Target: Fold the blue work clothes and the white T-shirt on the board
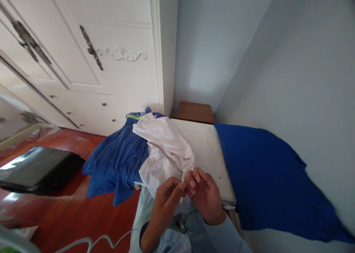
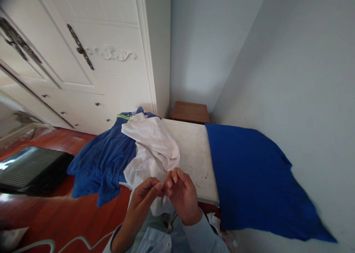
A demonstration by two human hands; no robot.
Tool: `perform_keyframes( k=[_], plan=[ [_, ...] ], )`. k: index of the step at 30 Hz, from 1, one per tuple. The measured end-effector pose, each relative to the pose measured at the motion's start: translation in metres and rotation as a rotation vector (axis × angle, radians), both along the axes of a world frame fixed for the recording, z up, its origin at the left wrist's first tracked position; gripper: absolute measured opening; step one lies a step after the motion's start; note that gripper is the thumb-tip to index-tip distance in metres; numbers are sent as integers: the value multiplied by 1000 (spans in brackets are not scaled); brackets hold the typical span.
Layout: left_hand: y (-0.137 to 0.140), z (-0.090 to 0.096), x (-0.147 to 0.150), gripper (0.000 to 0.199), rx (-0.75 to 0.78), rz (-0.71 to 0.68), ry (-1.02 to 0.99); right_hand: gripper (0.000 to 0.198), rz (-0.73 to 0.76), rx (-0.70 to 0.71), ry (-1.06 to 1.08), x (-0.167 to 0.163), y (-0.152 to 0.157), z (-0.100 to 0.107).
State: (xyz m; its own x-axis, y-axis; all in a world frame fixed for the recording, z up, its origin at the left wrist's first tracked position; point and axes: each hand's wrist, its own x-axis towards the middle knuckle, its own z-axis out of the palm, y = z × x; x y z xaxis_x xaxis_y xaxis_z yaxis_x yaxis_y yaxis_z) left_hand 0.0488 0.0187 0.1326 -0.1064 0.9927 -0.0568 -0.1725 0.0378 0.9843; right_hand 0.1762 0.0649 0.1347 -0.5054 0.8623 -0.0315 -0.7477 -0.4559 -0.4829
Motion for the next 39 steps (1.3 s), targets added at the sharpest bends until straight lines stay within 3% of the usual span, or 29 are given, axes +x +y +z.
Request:
perform_keyframes(
  k=[5, 18, 21, 23, 26, 28, 33, 39],
  plan=[
    [-1, -1, -6, 45, -34, 20, -5, 42, -8, -50, -70, -4, -1, 0],
    [1, -23, -12, 32, -61, 87, -128, 33, 9, -133, 11, -6, 2, -10],
    [2, -20, -14, 19, -73, 88, -289, 34, 3, -121, -22, -6, 3, -14],
    [3, -17, -16, 10, -91, 65, -535, 35, -2, -114, -52, -6, 3, -18],
    [5, -14, -18, 22, -156, 9, -1009, 36, -13, -121, -91, -4, 1, -22],
    [6, -12, -18, 28, -182, 2, -1207, 36, -13, -133, -101, -3, 0, -24],
    [6, -11, -10, 34, -184, 11, -1293, 35, 4, -157, -93, -1, -1, -24],
    [5, -14, -10, 26, -185, -12, -1346, 37, -118, -320, 149, 0, 1, -17]
  ],
)
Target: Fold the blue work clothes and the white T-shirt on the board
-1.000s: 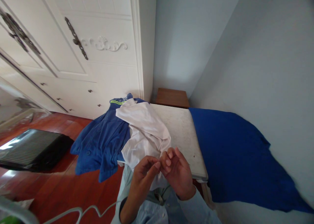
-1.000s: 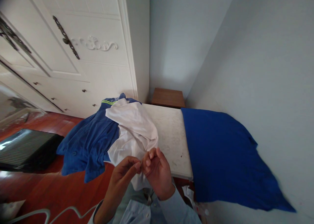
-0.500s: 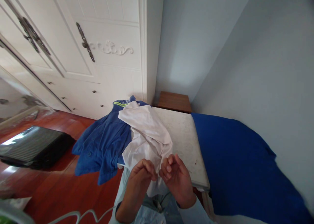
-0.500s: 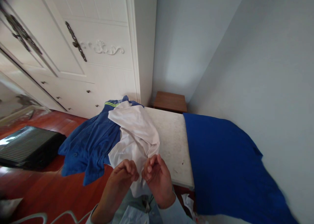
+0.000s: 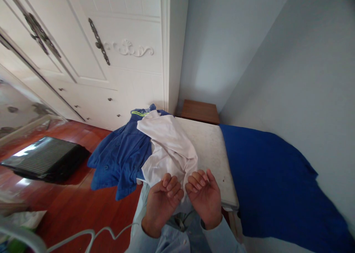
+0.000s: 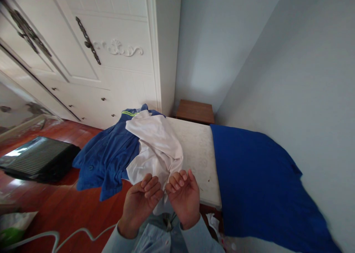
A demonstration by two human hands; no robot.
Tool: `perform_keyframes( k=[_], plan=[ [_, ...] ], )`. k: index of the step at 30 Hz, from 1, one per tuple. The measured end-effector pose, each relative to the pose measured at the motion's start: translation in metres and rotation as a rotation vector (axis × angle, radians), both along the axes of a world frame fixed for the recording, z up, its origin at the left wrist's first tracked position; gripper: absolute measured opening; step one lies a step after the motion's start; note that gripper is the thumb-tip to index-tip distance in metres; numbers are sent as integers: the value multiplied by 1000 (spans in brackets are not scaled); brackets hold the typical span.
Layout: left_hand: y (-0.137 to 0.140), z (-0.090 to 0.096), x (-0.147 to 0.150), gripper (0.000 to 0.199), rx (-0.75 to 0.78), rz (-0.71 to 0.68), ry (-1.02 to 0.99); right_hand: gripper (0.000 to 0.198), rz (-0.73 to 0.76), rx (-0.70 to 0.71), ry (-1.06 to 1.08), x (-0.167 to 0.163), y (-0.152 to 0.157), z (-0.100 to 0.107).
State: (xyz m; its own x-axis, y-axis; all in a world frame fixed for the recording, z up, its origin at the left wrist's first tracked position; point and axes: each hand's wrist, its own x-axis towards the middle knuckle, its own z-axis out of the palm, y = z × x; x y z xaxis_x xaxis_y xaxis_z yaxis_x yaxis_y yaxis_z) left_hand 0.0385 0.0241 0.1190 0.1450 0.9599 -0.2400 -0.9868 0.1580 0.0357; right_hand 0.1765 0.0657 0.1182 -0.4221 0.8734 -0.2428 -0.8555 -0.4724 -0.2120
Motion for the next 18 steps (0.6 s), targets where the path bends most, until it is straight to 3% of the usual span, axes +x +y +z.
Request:
perform_keyframes(
  k=[5, 11, 18],
  plan=[
    [-3, -2, -10, 22, -9, 15, 41, 37, -51, -36, 11, 0, -1, 2],
    [-7, -8, -19, 19, -10, 42, 156, 39, -50, 73, -88, 0, -3, 2],
    [-17, -7, -15, 14, 62, -44, 710, 37, -46, 149, -140, -1, -5, 0]
  ],
)
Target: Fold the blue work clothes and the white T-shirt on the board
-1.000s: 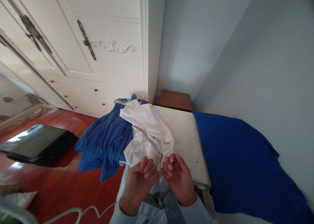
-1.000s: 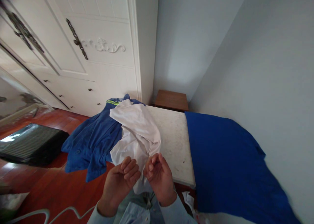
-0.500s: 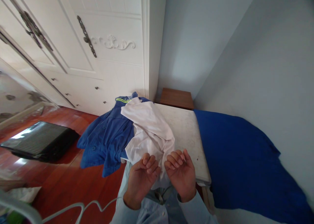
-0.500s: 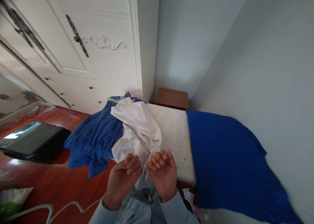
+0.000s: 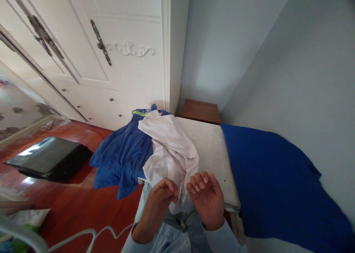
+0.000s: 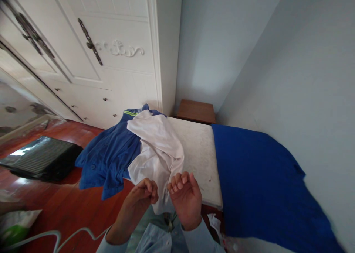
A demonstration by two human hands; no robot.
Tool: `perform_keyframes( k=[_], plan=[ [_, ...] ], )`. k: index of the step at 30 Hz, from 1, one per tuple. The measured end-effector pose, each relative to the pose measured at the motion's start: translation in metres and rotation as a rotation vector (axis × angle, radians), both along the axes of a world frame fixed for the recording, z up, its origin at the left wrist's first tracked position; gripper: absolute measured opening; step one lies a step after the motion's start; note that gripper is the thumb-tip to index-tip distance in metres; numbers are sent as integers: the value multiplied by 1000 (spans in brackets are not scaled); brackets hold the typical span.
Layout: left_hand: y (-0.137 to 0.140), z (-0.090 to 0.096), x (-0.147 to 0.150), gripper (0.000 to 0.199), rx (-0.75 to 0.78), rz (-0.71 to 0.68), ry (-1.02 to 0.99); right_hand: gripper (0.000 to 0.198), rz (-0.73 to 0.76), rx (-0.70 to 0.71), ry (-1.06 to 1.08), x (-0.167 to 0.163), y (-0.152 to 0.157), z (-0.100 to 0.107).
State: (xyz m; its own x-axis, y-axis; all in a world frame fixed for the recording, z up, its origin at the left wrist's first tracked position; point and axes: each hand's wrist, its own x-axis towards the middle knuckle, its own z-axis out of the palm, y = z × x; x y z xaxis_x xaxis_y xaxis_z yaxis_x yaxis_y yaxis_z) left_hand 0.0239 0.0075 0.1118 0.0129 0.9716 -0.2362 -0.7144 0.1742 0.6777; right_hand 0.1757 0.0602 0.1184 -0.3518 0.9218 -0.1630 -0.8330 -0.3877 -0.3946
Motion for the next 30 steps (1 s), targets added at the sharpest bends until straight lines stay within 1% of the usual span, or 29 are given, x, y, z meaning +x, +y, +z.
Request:
perform_keyframes(
  k=[2, 4, 7, 8, 10, 14, 21, 25, 27, 30],
  plan=[
    [-3, 2, 2, 16, 12, -46, 174, 37, 5, 32, -48, 0, -1, -4],
    [-4, 4, 4, 21, 18, -103, 293, 37, 3, 118, -207, -1, -3, -11],
    [-5, 4, 7, 30, 35, -149, 372, 39, -2, 277, -561, 0, -7, -22],
    [-5, 3, 8, 32, 42, -144, 388, 40, 1, 315, -650, 0, -9, -25],
    [-5, 0, 9, 33, 57, -125, 418, 40, 15, 355, -744, 1, -10, -29],
    [-5, -3, 8, 33, 63, -109, 455, 39, 36, 374, -789, 3, -11, -29],
    [-3, 4, 7, 38, -8, -113, 392, 43, 57, 426, -879, 5, -10, -29],
    [-4, -1, 7, 36, 0, -119, 403, 43, 73, 418, -890, 6, -11, -31],
    [-5, -6, 8, 35, 28, -109, 443, 42, 86, 398, -877, 6, -12, -31],
    [-5, -13, 9, 32, 79, -87, 574, 40, 86, 384, -861, 6, -13, -33]
  ],
)
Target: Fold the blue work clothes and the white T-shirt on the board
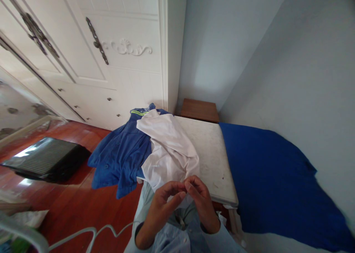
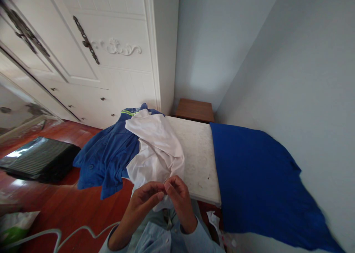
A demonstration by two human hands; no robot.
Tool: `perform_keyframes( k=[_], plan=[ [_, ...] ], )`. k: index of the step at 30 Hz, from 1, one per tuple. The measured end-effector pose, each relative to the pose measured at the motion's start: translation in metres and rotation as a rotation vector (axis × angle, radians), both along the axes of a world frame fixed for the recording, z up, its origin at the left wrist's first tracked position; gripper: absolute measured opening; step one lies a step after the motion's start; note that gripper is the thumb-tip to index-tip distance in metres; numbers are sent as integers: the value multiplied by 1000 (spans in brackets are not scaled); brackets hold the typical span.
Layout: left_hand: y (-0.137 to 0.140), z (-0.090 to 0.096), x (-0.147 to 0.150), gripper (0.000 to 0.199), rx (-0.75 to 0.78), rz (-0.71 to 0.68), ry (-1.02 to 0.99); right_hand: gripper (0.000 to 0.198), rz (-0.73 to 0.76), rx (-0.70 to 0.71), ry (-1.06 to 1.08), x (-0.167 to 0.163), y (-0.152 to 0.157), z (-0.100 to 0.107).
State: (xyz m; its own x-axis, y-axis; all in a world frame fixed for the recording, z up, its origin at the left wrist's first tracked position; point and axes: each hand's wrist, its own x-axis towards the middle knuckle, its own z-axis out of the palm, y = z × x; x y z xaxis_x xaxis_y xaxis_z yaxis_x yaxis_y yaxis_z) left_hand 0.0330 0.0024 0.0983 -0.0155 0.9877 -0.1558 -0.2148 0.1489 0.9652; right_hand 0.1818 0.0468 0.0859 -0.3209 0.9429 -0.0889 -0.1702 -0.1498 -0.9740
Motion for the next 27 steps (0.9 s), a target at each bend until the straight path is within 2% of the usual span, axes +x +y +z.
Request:
perform_keyframes(
  k=[4, 11, 18, 23, 27],
  plan=[
    [1, -1, 3, 31, 49, 10, 150, 40, 9, 5, 18, -1, 0, -2],
    [3, 12, 10, 31, 140, 59, 365, 39, 28, 58, -9, 1, 3, -2],
    [2, 10, 20, 29, 176, 97, 406, 38, -2, 164, -89, 3, 2, -7],
    [4, 8, 23, 31, 191, 115, 468, 37, 1, 166, -82, 2, 1, -9],
    [4, 12, 23, 32, 162, 96, 410, 39, -14, 167, -89, 1, 2, -9]
  ],
)
